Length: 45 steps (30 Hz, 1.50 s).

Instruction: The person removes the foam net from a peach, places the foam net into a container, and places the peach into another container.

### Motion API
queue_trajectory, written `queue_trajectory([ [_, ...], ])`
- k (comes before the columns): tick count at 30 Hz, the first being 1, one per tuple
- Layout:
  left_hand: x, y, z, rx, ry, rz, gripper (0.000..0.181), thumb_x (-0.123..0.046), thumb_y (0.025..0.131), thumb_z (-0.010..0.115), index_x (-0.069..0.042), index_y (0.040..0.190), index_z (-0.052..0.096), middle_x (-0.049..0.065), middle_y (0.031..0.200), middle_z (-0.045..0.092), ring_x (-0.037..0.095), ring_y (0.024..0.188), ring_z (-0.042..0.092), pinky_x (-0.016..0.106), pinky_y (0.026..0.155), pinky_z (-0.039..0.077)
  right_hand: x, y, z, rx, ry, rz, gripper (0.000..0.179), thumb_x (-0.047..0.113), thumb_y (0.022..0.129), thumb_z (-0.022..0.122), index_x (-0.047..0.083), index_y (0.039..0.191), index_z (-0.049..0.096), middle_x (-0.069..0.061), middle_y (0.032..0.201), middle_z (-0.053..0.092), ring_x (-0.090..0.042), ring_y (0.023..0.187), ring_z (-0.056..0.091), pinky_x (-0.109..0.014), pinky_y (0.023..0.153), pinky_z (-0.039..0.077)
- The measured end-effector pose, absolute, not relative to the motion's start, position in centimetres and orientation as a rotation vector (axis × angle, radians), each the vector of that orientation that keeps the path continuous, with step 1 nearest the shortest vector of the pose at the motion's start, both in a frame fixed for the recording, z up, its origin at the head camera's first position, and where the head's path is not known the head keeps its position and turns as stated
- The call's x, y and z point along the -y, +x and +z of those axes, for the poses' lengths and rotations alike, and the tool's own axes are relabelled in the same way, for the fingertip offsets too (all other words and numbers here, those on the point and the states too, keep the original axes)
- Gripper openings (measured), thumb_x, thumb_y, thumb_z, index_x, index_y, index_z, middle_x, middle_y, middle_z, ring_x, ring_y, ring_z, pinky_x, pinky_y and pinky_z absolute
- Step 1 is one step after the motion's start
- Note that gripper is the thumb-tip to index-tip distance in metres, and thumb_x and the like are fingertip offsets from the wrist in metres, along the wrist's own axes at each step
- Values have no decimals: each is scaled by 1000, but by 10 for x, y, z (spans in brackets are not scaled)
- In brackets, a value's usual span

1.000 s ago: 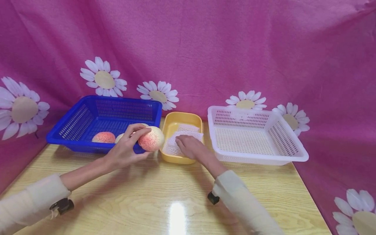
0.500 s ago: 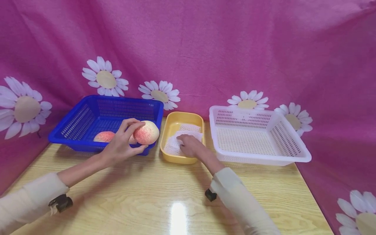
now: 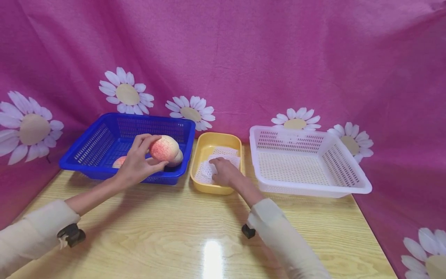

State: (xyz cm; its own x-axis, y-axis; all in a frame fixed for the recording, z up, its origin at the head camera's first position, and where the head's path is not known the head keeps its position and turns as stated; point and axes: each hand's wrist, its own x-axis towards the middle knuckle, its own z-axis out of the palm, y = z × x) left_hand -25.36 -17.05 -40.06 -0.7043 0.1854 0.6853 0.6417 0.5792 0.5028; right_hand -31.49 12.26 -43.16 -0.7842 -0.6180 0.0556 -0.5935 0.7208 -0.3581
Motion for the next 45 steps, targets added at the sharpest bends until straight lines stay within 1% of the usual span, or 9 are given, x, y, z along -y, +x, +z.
queue_trajectory([
  [2, 173, -254, -400, 2234, -637, -1036, 74, -1, 66, 90, -1, 131, 55, 21, 120, 43, 35, 112, 50, 45, 78, 59, -124, -314, -432, -2860, -1003, -572, 51, 2, 85, 63, -9, 134, 54, -29, 135, 53, -41, 129, 48, -45, 112, 35],
  [10, 180, -257, -399, 2251, -570, -1013, 75, -3, 64, 91, -2, 130, 56, 22, 119, 44, 38, 113, 50, 53, 94, 48, -125, -311, -430, -2901, -1028, -602, 49, 5, 87, 62, -7, 134, 55, -25, 137, 54, -37, 131, 47, -43, 113, 34],
  [14, 184, -259, -399, 2255, -535, -1004, 75, -4, 65, 91, -2, 130, 56, 22, 119, 45, 39, 111, 51, 52, 94, 48, -123, -309, -426, -2918, -1049, -613, 50, 6, 87, 61, -5, 135, 55, -22, 139, 53, -35, 133, 46, -42, 114, 33],
  [20, 189, -263, -400, 2267, -508, -975, 73, -7, 67, 91, -2, 130, 55, 23, 119, 44, 39, 110, 52, 53, 94, 47, -117, -303, -420, -2967, -1157, -664, 50, 8, 87, 61, -4, 135, 56, -21, 138, 55, -35, 132, 48, -43, 113, 34],
  [28, 191, -262, -400, 2275, -494, -982, 72, -7, 67, 91, -3, 129, 55, 22, 119, 44, 40, 109, 52, 55, 94, 46, -106, -292, -411, -3001, -1350, -746, 42, 18, 98, 59, -1, 135, 59, -19, 136, 58, -36, 130, 50, -47, 112, 35],
  [31, 192, -263, -400, 2277, -493, -973, 72, -8, 68, 91, -3, 130, 55, 23, 118, 44, 40, 109, 51, 55, 94, 46, -99, -287, -407, -2993, -1376, -751, 42, 22, 101, 57, 2, 137, 59, -16, 139, 57, -37, 133, 46, -54, 112, 32],
  [35, 193, -264, -400, 2294, -481, -959, 72, -8, 68, 91, -2, 130, 55, 23, 118, 44, 41, 110, 50, 56, 95, 45, -90, -281, -402, -2973, -1370, -731, 43, 29, 102, 56, 11, 141, 59, -12, 145, 52, -37, 139, 39, -61, 113, 27],
  [41, 197, -266, -400, 2333, -444, -960, 73, -7, 68, 91, -2, 131, 54, 24, 119, 43, 42, 112, 50, 57, 95, 45, -80, -274, -398, -2961, -1404, -654, 44, 38, 102, 56, 18, 141, 60, -6, 147, 51, -35, 143, 34, -63, 115, 19],
  [45, 199, -266, -399, 2343, -443, -962, 74, -6, 67, 90, -2, 132, 53, 24, 120, 43, 43, 111, 51, 57, 94, 46, -75, -273, -398, -2946, -1435, -627, 43, 37, 102, 55, 18, 140, 60, -5, 147, 52, -36, 143, 33, -64, 114, 20],
])
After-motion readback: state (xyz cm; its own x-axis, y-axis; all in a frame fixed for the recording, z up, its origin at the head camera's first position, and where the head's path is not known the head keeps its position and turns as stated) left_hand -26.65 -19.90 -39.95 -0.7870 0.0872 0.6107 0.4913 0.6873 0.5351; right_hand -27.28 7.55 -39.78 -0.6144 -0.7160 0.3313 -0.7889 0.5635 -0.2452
